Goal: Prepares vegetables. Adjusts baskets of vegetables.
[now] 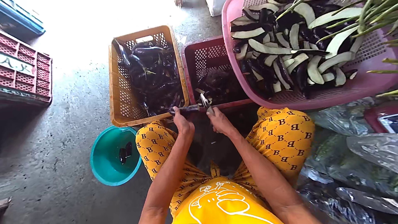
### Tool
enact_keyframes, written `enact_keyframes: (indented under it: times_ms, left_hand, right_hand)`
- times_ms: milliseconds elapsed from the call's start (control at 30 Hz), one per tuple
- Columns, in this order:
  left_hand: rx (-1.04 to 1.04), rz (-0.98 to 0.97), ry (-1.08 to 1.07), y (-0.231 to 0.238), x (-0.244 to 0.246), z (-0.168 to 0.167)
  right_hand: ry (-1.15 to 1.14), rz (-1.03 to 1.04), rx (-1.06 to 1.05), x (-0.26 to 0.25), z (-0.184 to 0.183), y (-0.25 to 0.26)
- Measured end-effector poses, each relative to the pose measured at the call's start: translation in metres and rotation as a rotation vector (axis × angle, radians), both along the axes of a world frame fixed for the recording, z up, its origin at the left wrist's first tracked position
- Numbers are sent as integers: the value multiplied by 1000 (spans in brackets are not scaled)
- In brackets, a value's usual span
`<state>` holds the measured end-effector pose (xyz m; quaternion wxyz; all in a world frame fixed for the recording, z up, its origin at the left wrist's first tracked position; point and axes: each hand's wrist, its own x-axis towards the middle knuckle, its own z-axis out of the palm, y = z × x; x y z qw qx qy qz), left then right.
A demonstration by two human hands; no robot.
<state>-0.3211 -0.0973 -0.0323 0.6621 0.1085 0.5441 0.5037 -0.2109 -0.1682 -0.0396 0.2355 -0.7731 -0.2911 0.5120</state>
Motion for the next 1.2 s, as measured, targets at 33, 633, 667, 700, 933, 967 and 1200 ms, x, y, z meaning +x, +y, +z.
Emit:
enact_keyframes:
  times_ms: [33, 633, 667, 700, 933, 967, 1200]
  left_hand:
    - [-17, 13, -59, 3, -2, 4]
    - [-79, -251, -346, 12, 4, 10]
    - [-87, -241, -338, 12, 5, 10]
    - [-92, -237, -339, 11, 5, 10]
    - [-120, -235, -319, 9, 6, 12]
    - [-129, -219, -321, 10, 8, 11]
    - [-21, -174, -206, 7, 13, 4]
  right_hand:
    - [159, -141, 38, 0, -3, -3]
    - [-526, 54, 528, -70, 30, -78]
    - [-585, 38, 613, -76, 24, -79]
    - [-622, 28, 666, -80, 18, -80]
    - [-708, 50, 719, -86, 6, -78]
    - [-729, 49, 716, -86, 4, -78]
    - [-762, 57, 581, -89, 7, -74]
